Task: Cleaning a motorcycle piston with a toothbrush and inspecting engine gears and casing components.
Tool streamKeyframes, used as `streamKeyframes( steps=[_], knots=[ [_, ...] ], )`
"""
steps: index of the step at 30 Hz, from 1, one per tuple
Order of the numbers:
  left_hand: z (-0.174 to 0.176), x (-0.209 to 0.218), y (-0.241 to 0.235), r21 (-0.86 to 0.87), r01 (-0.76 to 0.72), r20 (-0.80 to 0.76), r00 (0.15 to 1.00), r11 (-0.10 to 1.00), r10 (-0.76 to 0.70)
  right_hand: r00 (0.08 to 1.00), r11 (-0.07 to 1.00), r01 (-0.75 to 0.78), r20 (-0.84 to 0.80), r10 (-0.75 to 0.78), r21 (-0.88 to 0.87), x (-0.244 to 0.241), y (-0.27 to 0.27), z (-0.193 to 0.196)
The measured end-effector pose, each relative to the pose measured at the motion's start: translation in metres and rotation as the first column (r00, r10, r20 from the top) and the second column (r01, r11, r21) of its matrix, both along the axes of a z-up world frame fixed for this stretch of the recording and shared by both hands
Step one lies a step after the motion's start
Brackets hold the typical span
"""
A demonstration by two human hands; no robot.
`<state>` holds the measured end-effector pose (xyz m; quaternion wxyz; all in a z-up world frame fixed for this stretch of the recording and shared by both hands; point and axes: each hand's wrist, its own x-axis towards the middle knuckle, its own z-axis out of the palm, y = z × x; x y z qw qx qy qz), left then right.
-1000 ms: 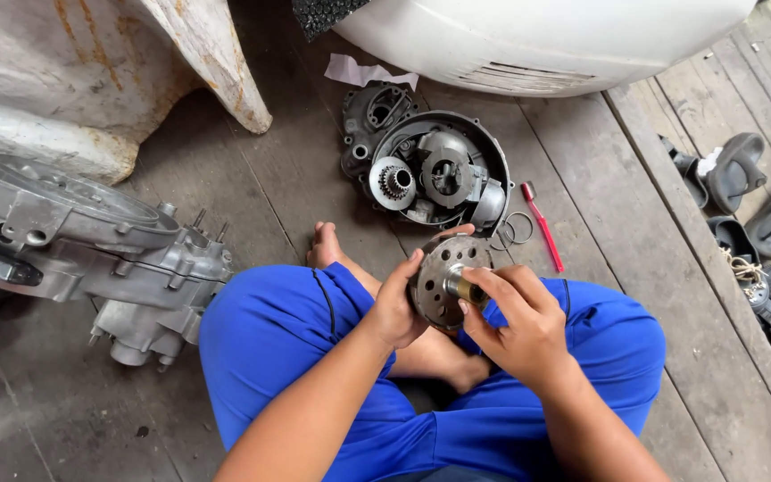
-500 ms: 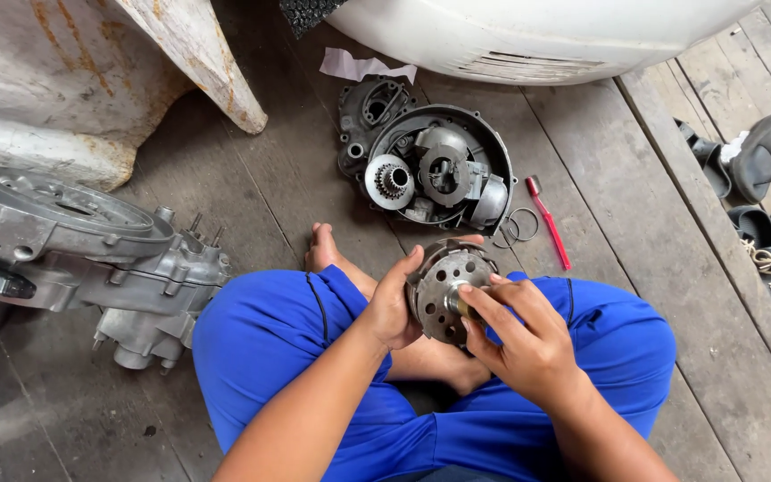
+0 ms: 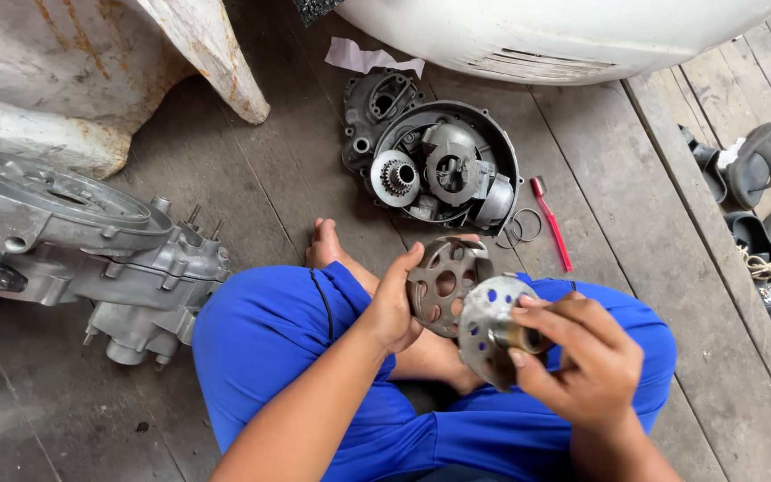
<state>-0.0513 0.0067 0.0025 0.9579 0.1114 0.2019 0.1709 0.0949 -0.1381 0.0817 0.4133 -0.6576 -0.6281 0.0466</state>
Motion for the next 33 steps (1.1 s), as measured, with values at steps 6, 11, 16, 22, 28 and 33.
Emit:
streamKeyframes(
  steps=[6,11,16,22,28,33],
  knots=[
    [0.002,-0.002,-0.006,0.057,0.028,0.207,0.978,0.998,-0.040,0.981,0.997,-0.080,0.178,0.081,-0.009,-0.011,0.022,-0.030],
    [0.000,-0.001,-0.003,0.083,0.060,0.161,0.984,0.995,-0.073,0.976,0.993,-0.107,0.196,0.096,0.044,-0.014,0.018,-0.019],
    [-0.005,0.000,-0.004,0.096,0.049,0.057,0.997,0.994,-0.055,0.984,0.992,-0.092,0.162,0.076,0.092,-0.014,0.017,-0.011],
    [-0.008,0.000,-0.010,0.071,0.031,0.148,0.988,0.997,-0.041,0.985,0.991,-0.121,0.127,0.114,0.050,-0.012,0.023,-0.024],
    [-0.006,-0.003,-0.007,0.006,0.068,0.159,0.985,0.998,-0.068,0.982,0.996,-0.090,0.167,0.085,0.022,-0.006,0.019,-0.029],
    [-0.002,-0.003,-0.006,0.073,0.079,0.144,0.986,0.994,-0.088,0.984,0.988,-0.136,0.130,0.125,0.076,-0.008,0.019,-0.030]
  ],
)
